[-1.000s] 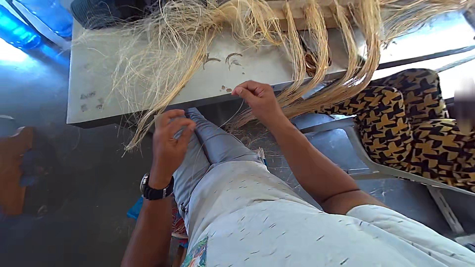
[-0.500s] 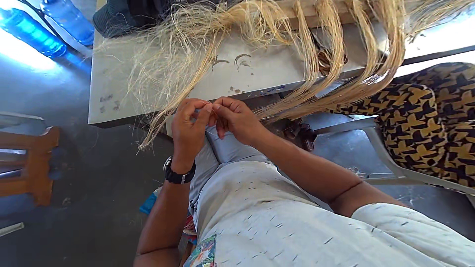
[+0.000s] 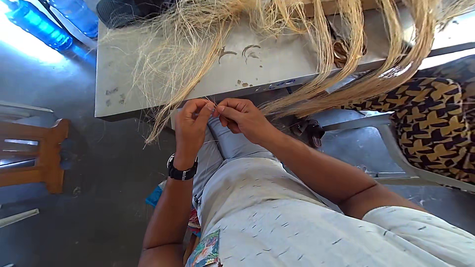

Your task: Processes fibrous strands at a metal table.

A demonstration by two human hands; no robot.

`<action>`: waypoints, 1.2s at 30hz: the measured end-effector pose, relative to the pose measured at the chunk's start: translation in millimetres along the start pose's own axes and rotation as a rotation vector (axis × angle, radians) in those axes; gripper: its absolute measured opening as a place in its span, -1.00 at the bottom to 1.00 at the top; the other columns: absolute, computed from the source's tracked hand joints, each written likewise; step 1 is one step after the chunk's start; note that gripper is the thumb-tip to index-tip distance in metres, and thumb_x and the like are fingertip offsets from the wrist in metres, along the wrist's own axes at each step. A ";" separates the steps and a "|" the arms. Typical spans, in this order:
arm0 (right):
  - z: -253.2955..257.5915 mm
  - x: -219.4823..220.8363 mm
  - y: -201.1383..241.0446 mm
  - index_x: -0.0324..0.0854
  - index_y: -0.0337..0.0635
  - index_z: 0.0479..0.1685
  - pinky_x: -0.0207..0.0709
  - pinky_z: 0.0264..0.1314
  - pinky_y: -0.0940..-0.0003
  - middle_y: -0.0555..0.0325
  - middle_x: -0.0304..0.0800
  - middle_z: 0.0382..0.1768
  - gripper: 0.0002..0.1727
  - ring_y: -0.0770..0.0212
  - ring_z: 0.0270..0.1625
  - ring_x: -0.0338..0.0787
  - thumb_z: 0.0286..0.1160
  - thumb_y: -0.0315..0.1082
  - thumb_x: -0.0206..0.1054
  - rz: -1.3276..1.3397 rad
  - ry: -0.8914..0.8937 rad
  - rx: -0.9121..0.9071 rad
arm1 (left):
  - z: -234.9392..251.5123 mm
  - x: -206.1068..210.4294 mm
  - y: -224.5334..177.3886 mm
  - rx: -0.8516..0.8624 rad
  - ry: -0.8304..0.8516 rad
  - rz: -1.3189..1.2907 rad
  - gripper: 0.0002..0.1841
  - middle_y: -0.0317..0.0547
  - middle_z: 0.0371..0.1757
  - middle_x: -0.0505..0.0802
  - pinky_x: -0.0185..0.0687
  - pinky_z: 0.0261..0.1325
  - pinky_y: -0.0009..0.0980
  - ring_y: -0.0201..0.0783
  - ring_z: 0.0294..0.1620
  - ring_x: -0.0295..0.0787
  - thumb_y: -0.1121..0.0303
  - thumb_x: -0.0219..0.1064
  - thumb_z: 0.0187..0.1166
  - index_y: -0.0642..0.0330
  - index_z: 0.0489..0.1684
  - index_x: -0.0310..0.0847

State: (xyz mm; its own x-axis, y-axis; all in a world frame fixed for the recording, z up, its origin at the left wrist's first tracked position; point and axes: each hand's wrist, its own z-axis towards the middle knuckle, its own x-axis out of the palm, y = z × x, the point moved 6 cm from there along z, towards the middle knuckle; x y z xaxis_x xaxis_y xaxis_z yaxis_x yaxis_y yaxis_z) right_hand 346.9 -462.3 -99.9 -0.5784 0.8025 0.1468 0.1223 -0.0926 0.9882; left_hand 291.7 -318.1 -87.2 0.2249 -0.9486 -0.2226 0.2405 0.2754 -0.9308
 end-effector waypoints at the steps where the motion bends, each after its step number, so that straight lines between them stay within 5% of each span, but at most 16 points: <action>1: -0.1 0.4 -0.1 0.72 -0.25 -0.10 0.13 -0.73 0.63 0.22 0.61 -0.55 -0.68 0.47 -0.71 0.30 0.87 -0.31 0.06 -0.004 0.006 0.003 | 0.1 -0.2 0.2 -0.004 -0.002 -0.002 -0.83 -0.18 -0.17 0.80 0.75 -0.27 -0.42 -0.34 -0.32 0.75 0.27 0.24 0.78 0.14 0.00 0.68; 6: -0.7 0.9 -2.0 0.74 -0.26 -0.08 0.13 -0.72 0.65 0.22 0.64 -0.53 -0.69 0.49 -0.71 0.30 0.86 -0.32 0.08 0.018 0.014 0.047 | -0.1 -1.0 0.3 0.012 0.010 -0.024 -0.83 -0.20 -0.16 0.80 0.75 -0.22 -0.45 -0.37 -0.29 0.75 0.27 0.25 0.77 0.14 0.02 0.68; 12: -1.6 -0.7 -1.2 0.71 -0.20 -0.24 0.06 -0.72 0.62 0.31 0.36 -0.69 -0.70 0.48 -0.74 0.21 0.81 -0.31 0.10 0.030 0.007 0.103 | 0.7 0.3 1.6 0.013 0.038 -0.083 -0.84 -0.16 -0.15 0.81 0.81 -0.23 -0.41 -0.33 -0.30 0.78 0.30 0.24 0.78 0.16 0.03 0.66; 16: -1.3 -2.1 -1.3 0.71 -0.18 -0.27 0.05 -0.73 0.63 0.34 0.34 -0.70 -0.69 0.49 -0.74 0.19 0.80 -0.32 0.09 0.049 0.004 0.099 | 1.4 -1.0 2.4 0.021 0.034 -0.099 -0.82 -0.17 -0.10 0.82 0.81 -0.19 -0.40 -0.32 -0.25 0.80 0.28 0.22 0.79 0.13 0.05 0.67; 20: -0.6 -4.1 -0.5 0.70 -0.17 -0.25 0.07 -0.72 0.63 0.34 0.33 -0.70 -0.69 0.50 -0.74 0.20 0.82 -0.31 0.08 0.051 0.017 0.079 | 0.8 -3.7 5.6 -0.004 0.032 -0.133 -0.71 -0.19 0.11 0.83 0.80 -0.16 -0.42 -0.32 -0.16 0.82 0.18 0.11 0.85 0.08 0.25 0.67; 23: 0.0 -5.1 1.9 0.69 -0.17 -0.24 0.06 -0.73 0.63 0.34 0.33 -0.70 -0.70 0.50 -0.74 0.19 0.82 -0.31 0.09 0.052 0.029 0.068 | -0.6 -3.1 11.5 -0.044 0.059 -0.150 -0.61 -0.19 0.09 0.84 0.80 -0.12 -0.41 -0.33 -0.12 0.83 0.10 -0.01 0.90 0.08 0.25 0.69; 29: 0.8 -0.4 1.0 0.65 -0.17 -0.28 0.06 -0.73 0.65 0.33 0.35 -0.69 -0.71 0.51 -0.74 0.20 0.83 -0.31 0.11 0.149 0.103 0.101 | -2.1 15.3 13.7 -0.027 0.118 -0.290 -0.64 -0.17 0.10 0.84 0.77 -0.03 -0.42 -0.38 -0.11 0.79 0.19 0.19 0.81 0.18 0.37 0.67; 36: -1.5 0.0 1.8 0.64 -0.19 -0.26 0.11 -0.73 0.66 0.31 0.40 -0.67 -0.71 0.52 -0.73 0.25 0.83 -0.32 0.08 0.212 0.157 0.156 | 0.5 16.7 9.3 0.042 0.072 -0.433 -0.86 -0.23 0.01 0.82 0.75 -0.08 -0.48 -0.42 -0.16 0.75 0.37 0.28 0.74 0.14 -0.01 0.77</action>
State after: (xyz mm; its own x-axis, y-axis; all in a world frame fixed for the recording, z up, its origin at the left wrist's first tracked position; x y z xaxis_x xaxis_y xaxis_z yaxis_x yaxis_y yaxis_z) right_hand 345.9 -463.4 -98.0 -0.6429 0.6729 0.3659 0.3686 -0.1470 0.9179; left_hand 298.1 -331.3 -99.4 0.0290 -0.9860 0.1645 0.3363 -0.1453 -0.9305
